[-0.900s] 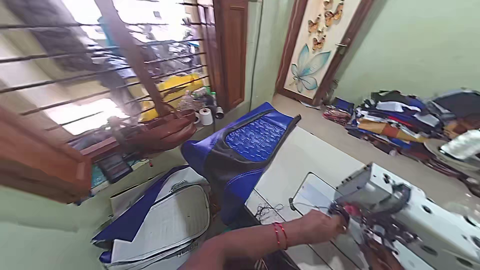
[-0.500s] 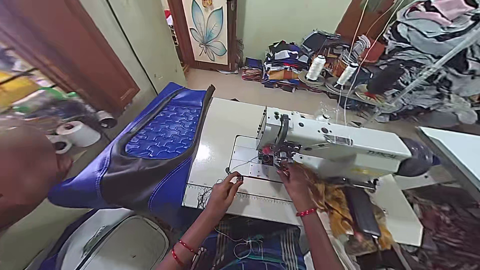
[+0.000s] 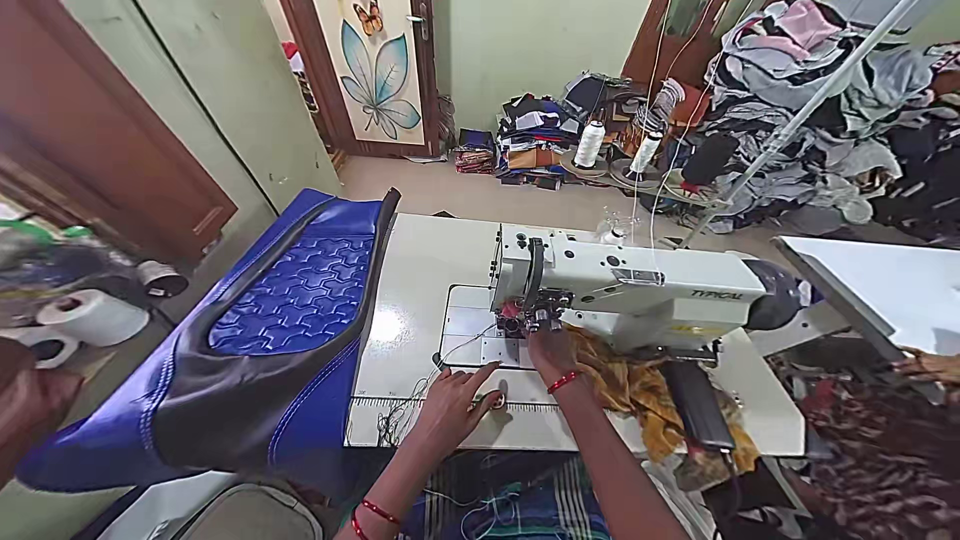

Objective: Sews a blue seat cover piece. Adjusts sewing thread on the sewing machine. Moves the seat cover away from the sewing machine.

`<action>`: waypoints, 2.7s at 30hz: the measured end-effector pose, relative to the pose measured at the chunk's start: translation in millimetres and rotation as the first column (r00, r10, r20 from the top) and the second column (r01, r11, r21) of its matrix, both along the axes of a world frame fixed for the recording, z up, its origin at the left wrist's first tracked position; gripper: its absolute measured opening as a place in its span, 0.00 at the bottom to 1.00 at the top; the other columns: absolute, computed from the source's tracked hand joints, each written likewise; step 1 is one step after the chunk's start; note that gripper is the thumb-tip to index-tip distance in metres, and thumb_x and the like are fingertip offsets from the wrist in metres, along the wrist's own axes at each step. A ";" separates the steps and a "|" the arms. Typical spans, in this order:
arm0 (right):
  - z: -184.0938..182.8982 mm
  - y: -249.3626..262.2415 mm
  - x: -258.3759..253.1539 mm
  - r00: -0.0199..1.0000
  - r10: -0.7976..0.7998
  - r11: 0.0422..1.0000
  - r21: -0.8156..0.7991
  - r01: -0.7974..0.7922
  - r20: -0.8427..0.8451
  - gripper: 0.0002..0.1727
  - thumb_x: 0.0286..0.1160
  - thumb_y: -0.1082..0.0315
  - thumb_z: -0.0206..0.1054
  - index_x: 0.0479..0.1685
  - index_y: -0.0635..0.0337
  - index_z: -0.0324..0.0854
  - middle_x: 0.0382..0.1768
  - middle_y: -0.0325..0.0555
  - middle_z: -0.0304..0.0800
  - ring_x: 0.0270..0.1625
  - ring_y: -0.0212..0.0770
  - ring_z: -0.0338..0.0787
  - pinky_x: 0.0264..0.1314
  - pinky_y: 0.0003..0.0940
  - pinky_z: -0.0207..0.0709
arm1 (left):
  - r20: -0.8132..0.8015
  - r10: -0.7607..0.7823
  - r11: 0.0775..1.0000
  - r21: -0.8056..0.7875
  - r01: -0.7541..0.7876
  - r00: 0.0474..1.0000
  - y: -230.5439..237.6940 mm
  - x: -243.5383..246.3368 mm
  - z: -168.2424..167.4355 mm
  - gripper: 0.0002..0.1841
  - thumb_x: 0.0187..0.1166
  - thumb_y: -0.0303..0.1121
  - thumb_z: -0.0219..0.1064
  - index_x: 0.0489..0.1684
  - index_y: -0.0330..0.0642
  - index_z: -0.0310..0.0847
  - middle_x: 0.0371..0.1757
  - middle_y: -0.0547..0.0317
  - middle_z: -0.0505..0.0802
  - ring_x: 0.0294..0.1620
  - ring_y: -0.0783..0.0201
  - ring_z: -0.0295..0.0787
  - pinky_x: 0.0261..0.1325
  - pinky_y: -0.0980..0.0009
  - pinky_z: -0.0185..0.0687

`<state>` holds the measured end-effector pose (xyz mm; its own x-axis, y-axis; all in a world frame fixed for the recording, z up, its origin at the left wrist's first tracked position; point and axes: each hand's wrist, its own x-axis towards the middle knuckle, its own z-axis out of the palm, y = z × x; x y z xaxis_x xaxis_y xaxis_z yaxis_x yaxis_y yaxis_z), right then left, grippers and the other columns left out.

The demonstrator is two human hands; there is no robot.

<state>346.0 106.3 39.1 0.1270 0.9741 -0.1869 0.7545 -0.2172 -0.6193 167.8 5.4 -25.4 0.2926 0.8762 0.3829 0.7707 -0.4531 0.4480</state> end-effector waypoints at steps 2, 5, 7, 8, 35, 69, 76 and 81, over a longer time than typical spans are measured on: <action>-10.8 9.8 4.0 1.000 0.027 1.000 0.009 -0.027 -0.015 0.20 0.86 0.63 0.61 0.66 0.68 0.82 0.62 0.62 0.89 0.68 0.55 0.86 0.75 0.52 0.73 | 0.001 -0.003 1.000 -0.022 0.003 1.000 10.3 3.6 4.6 0.22 0.85 0.46 0.60 0.68 0.46 0.86 0.34 0.50 0.96 0.35 0.48 0.95 0.48 0.45 0.85; -19.3 17.4 8.1 0.996 0.088 0.994 0.067 -0.086 -0.017 0.22 0.84 0.64 0.64 0.69 0.70 0.80 0.65 0.63 0.87 0.72 0.54 0.85 0.78 0.50 0.72 | -0.045 -0.006 0.991 -0.137 -0.001 0.999 26.3 9.9 17.6 0.19 0.86 0.39 0.59 0.68 0.44 0.86 0.36 0.46 0.96 0.40 0.44 0.95 0.53 0.43 0.84; -16.0 15.0 8.3 0.986 0.144 0.988 0.040 -0.147 0.080 0.25 0.83 0.62 0.65 0.72 0.71 0.78 0.69 0.66 0.84 0.76 0.59 0.81 0.81 0.53 0.69 | -0.082 -0.012 0.964 -0.265 -0.010 0.997 35.3 12.8 27.7 0.20 0.89 0.38 0.55 0.73 0.43 0.82 0.39 0.42 0.96 0.45 0.41 0.95 0.59 0.41 0.80; -15.0 14.8 9.2 0.983 0.163 0.985 0.046 -0.168 0.085 0.26 0.83 0.62 0.66 0.72 0.72 0.77 0.70 0.67 0.83 0.76 0.60 0.81 0.81 0.53 0.68 | -0.101 -0.010 0.949 -0.314 -0.022 0.995 40.2 14.5 32.2 0.21 0.90 0.39 0.53 0.75 0.44 0.81 0.40 0.41 0.96 0.46 0.40 0.94 0.61 0.41 0.79; -9.2 19.3 24.1 0.967 0.252 0.963 0.107 -0.248 -0.030 0.24 0.83 0.66 0.63 0.72 0.74 0.77 0.67 0.68 0.84 0.74 0.58 0.82 0.81 0.49 0.69 | -0.334 0.084 0.864 -0.446 -0.236 0.939 83.3 35.8 38.4 0.24 0.94 0.39 0.41 0.81 0.45 0.73 0.44 0.37 0.95 0.49 0.35 0.94 0.55 0.38 0.82; -4.6 20.0 32.8 0.955 0.274 0.960 0.097 -0.263 -0.113 0.25 0.81 0.67 0.64 0.73 0.76 0.75 0.71 0.68 0.82 0.77 0.55 0.79 0.84 0.46 0.66 | -0.459 -0.045 0.800 -0.548 -0.242 0.887 103.7 59.1 55.7 0.19 0.91 0.32 0.48 0.68 0.32 0.78 0.55 0.34 0.92 0.60 0.36 0.90 0.62 0.40 0.79; -15.3 21.5 36.1 0.941 0.297 0.938 0.232 -0.257 -0.160 0.22 0.77 0.69 0.68 0.65 0.77 0.81 0.65 0.67 0.86 0.72 0.53 0.84 0.81 0.42 0.69 | -0.404 0.016 0.827 -0.509 -0.240 0.914 106.7 63.2 48.8 0.18 0.87 0.29 0.52 0.62 0.27 0.83 0.57 0.31 0.92 0.62 0.33 0.89 0.64 0.38 0.78; -17.7 22.1 36.6 0.934 0.281 0.937 0.275 -0.216 -0.222 0.21 0.77 0.70 0.67 0.64 0.77 0.81 0.62 0.66 0.88 0.70 0.50 0.85 0.79 0.40 0.71 | -0.393 0.074 0.806 -0.518 -0.287 0.916 108.0 69.7 49.1 0.17 0.87 0.28 0.52 0.61 0.27 0.83 0.57 0.31 0.91 0.63 0.33 0.88 0.65 0.38 0.78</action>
